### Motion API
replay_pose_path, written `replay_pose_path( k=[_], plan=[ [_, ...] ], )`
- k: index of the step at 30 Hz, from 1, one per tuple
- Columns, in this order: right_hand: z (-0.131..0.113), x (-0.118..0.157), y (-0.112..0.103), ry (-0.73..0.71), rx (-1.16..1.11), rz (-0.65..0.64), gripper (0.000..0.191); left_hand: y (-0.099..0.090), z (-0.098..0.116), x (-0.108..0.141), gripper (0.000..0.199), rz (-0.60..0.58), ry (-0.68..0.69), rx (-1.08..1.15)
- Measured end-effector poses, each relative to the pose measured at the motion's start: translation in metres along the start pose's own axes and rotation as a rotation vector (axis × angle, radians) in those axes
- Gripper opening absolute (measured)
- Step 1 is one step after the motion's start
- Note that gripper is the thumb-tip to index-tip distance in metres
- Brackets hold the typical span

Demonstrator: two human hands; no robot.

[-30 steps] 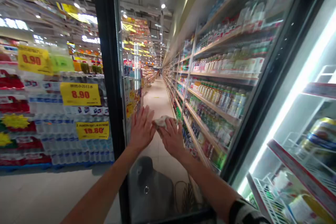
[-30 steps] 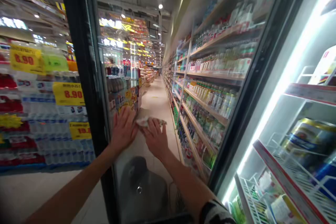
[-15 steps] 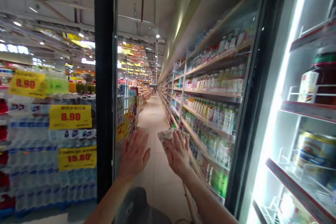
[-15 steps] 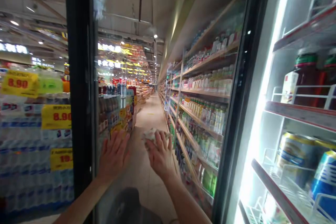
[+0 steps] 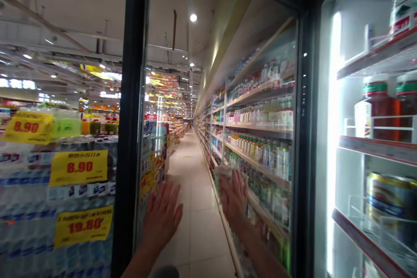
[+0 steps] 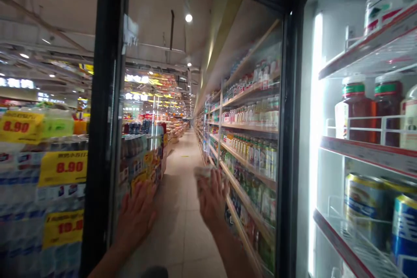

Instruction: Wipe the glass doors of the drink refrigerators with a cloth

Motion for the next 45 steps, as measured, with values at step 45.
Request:
replay_pose_path(
  k=[45],
  plan=[
    [0.079, 0.023, -0.015, -0.116, 0.018, -0.062, 0.041, -0.002, 0.01, -0.032, 0.063, 0.023, -0.132, 0.049]
  ],
)
Point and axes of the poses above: each hand's wrist, its own x-axis away from the middle knuckle, its own y-axis out of the palm, z = x × y, the point moved 7 cm from there along -x, towards the middle knuckle, and after that the axes turned 5 degrees about -z, right-handed, at the moved point
